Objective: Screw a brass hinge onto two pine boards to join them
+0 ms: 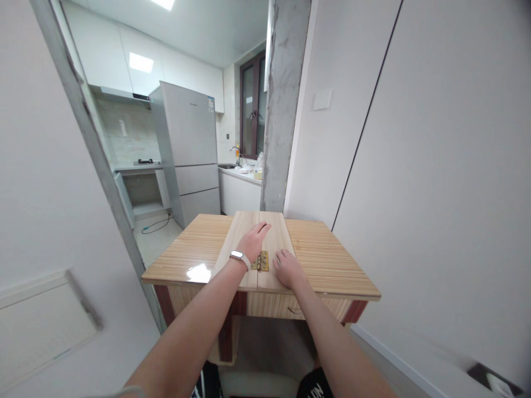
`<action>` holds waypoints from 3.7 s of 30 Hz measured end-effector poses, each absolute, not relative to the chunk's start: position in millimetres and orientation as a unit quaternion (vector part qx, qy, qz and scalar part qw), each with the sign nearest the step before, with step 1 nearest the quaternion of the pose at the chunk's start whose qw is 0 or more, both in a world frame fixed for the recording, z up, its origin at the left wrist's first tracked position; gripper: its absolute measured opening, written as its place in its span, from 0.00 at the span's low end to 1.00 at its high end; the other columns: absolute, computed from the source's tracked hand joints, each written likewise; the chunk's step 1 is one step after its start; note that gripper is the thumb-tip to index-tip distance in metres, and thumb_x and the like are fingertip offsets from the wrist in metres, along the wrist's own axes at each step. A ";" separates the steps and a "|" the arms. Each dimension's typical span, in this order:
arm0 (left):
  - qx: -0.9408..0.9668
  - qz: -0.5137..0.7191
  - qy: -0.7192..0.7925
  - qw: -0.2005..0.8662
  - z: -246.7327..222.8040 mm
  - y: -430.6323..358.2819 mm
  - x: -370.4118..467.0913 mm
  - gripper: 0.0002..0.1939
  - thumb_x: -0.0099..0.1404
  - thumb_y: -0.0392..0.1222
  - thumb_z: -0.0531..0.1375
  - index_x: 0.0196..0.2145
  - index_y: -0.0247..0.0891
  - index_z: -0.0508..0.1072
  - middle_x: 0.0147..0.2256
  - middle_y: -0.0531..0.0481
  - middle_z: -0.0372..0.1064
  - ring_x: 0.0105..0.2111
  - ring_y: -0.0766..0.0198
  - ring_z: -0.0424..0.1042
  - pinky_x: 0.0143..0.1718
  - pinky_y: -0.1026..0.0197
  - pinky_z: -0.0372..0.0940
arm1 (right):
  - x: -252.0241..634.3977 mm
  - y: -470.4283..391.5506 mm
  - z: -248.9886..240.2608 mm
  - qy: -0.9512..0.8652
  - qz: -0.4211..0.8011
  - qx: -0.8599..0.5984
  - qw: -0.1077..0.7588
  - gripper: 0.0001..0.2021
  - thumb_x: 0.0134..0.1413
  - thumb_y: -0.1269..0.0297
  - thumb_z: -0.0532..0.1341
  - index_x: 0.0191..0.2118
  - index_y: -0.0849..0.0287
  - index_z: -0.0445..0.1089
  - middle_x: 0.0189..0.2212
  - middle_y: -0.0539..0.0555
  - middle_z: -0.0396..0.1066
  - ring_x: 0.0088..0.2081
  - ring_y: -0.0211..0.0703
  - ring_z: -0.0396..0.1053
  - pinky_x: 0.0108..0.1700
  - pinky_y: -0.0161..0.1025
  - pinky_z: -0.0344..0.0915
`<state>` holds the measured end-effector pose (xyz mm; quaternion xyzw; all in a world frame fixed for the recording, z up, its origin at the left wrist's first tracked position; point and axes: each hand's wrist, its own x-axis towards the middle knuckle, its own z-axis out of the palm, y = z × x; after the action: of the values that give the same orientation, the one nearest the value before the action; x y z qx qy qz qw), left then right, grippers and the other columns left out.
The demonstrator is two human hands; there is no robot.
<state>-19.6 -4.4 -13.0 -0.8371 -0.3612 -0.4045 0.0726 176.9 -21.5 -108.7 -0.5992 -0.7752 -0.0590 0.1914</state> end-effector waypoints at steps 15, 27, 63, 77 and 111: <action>-0.813 -0.415 -0.397 0.096 -5.8 4.0 -23.1 0.23 0.74 0.31 0.51 0.64 0.41 0.67 0.57 0.40 0.68 0.57 0.55 0.69 0.59 0.49 0.67 | 174.0 -24.4 -104.3 -0.775 -0.062 -0.599 0.193 0.18 0.72 0.57 0.48 0.51 0.58 0.72 0.52 0.62 0.70 0.56 0.49 0.63 0.62 0.42 0.54; -0.831 -0.410 -0.365 0.088 -10.5 0.0 -29.6 0.33 0.65 0.20 0.49 0.65 0.37 0.64 0.64 0.39 0.63 0.64 0.57 0.63 0.65 0.49 0.63 | 175.0 -23.1 -106.0 -0.772 -0.049 -0.604 0.193 0.20 0.72 0.56 0.48 0.56 0.57 0.71 0.56 0.62 0.69 0.59 0.49 0.62 0.63 0.43 0.52; -0.840 -0.400 -0.349 0.114 -5.2 -9.2 -33.9 0.30 0.67 0.22 0.49 0.64 0.38 0.65 0.60 0.40 0.66 0.60 0.55 0.66 0.60 0.47 0.67 | 173.6 -20.4 -108.9 -0.771 -0.040 -0.607 0.188 0.22 0.71 0.56 0.49 0.60 0.59 0.70 0.62 0.62 0.66 0.64 0.48 0.59 0.65 0.43 0.51; -0.851 -0.360 -0.348 0.159 0.7 -14.3 -30.7 0.25 0.72 0.27 0.51 0.63 0.40 0.65 0.53 0.40 0.67 0.55 0.54 0.67 0.56 0.49 0.69 | 172.6 -21.0 -106.1 -0.769 -0.034 -0.611 0.188 0.19 0.71 0.56 0.50 0.56 0.57 0.72 0.57 0.61 0.70 0.60 0.49 0.62 0.64 0.43 0.53; -0.859 -0.382 -0.322 0.110 -7.1 -10.6 -31.5 0.35 0.66 0.21 0.48 0.68 0.39 0.59 0.65 0.38 0.60 0.64 0.55 0.62 0.63 0.48 0.66 | 174.2 -21.8 -103.6 -0.770 -0.041 -0.608 0.190 0.19 0.71 0.56 0.49 0.56 0.56 0.72 0.57 0.61 0.69 0.60 0.49 0.63 0.64 0.44 0.54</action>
<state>-31.5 -10.6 -7.1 -0.8592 -0.3220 -0.3822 0.1099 174.2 -21.8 -103.6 -0.6083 -0.7695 -0.0410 0.1900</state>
